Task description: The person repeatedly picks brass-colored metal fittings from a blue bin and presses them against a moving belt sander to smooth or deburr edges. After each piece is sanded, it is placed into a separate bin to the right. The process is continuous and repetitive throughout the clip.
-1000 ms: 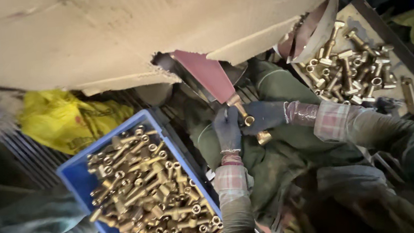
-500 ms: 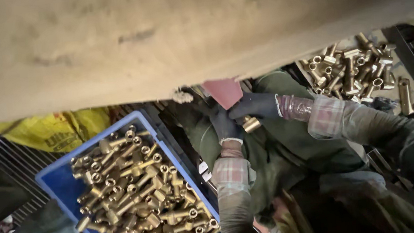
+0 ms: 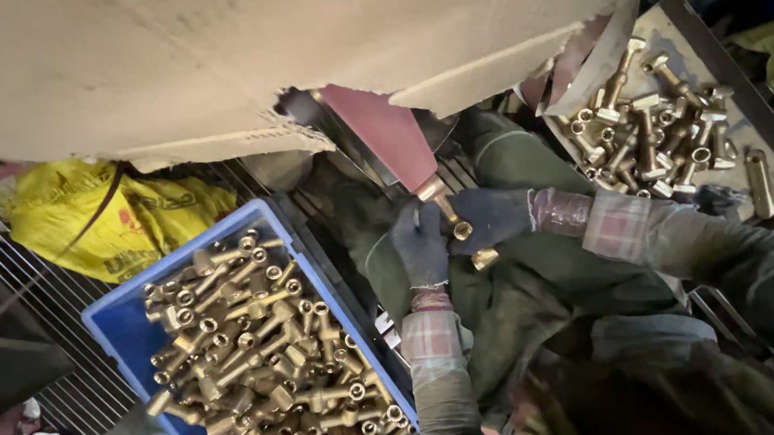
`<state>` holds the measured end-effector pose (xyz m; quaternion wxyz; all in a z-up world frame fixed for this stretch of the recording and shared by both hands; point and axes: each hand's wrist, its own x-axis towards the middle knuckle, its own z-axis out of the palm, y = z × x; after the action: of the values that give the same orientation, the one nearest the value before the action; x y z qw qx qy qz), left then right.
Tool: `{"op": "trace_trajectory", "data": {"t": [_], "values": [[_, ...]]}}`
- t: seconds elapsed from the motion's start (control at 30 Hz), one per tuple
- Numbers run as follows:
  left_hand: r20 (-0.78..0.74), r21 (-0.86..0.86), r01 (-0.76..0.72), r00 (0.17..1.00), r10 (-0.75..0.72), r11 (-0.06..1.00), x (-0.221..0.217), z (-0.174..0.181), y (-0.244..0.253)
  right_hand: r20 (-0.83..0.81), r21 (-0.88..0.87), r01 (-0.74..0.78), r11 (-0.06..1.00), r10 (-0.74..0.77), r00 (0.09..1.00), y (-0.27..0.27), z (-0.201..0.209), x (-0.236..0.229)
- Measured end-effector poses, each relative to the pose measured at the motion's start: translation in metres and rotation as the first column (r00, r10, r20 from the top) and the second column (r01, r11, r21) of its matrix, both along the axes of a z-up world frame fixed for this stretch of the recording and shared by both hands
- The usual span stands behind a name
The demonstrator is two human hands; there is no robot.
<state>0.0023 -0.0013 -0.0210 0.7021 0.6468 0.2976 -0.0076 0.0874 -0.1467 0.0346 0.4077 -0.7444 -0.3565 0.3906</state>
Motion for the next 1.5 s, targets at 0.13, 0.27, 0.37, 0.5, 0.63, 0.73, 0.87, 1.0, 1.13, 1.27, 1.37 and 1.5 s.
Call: {"op": "trace_trajectory", "data": {"t": [0.13,0.27,0.37,0.5,0.63,0.73,0.87,1.0,1.13,1.27,1.37,1.5], "values": [[0.132,-0.025,0.03,0.991,-0.026,0.999,0.002,-0.008,0.002,-0.21,-0.038,-0.081,0.996,0.071,0.975,-0.002,0.0,0.005],[0.077,-0.19,-0.037,0.996,0.053,0.981,0.008,-0.034,-0.001,-0.45,-0.164,0.033,0.986,-0.104,0.887,0.001,-0.016,0.013],[-0.049,-0.364,-0.13,0.992,0.12,0.922,0.02,-0.053,0.001,-0.756,-0.032,0.335,0.942,-0.242,0.608,0.007,-0.032,0.022],[0.009,-0.51,-0.173,0.978,0.206,0.842,0.027,-0.058,0.0,-0.599,0.088,0.244,0.966,-0.145,0.788,0.006,-0.039,0.023],[0.083,-0.284,-0.089,0.99,0.117,0.955,0.014,-0.034,-0.001,-0.621,0.009,0.206,0.978,-0.156,0.768,-0.003,-0.023,0.009],[0.128,-0.054,-0.002,0.992,0.009,0.999,-0.007,-0.014,-0.001,-0.351,0.074,0.045,0.996,-0.017,0.936,-0.007,-0.013,-0.006],[0.206,0.128,0.007,0.978,-0.033,0.992,-0.003,0.006,0.005,-0.085,-0.177,-0.077,0.981,0.063,0.994,0.002,-0.002,-0.003],[0.044,-0.153,-0.05,0.997,0.058,0.987,0.0,-0.01,0.004,-0.109,-0.007,-0.064,0.998,0.063,0.992,0.003,-0.008,0.0],[0.002,-0.36,-0.131,0.99,0.142,0.924,0.003,-0.038,0.001,-0.415,-0.152,-0.001,0.988,-0.063,0.908,0.005,-0.021,0.011],[-0.078,-0.586,-0.251,0.964,0.254,0.771,0.024,-0.056,0.007,-0.639,-0.095,0.305,0.947,-0.293,0.711,0.018,-0.038,0.034],[0.232,0.168,0.084,0.965,-0.123,0.982,0.022,-0.054,0.004,-0.436,0.057,0.102,0.993,-0.067,0.897,0.015,-0.042,0.034],[-0.014,-0.436,-0.205,0.975,0.221,0.876,0.018,-0.041,-0.001,-0.439,-0.056,0.075,0.996,-0.092,0.894,0.008,-0.032,0.02]]}}
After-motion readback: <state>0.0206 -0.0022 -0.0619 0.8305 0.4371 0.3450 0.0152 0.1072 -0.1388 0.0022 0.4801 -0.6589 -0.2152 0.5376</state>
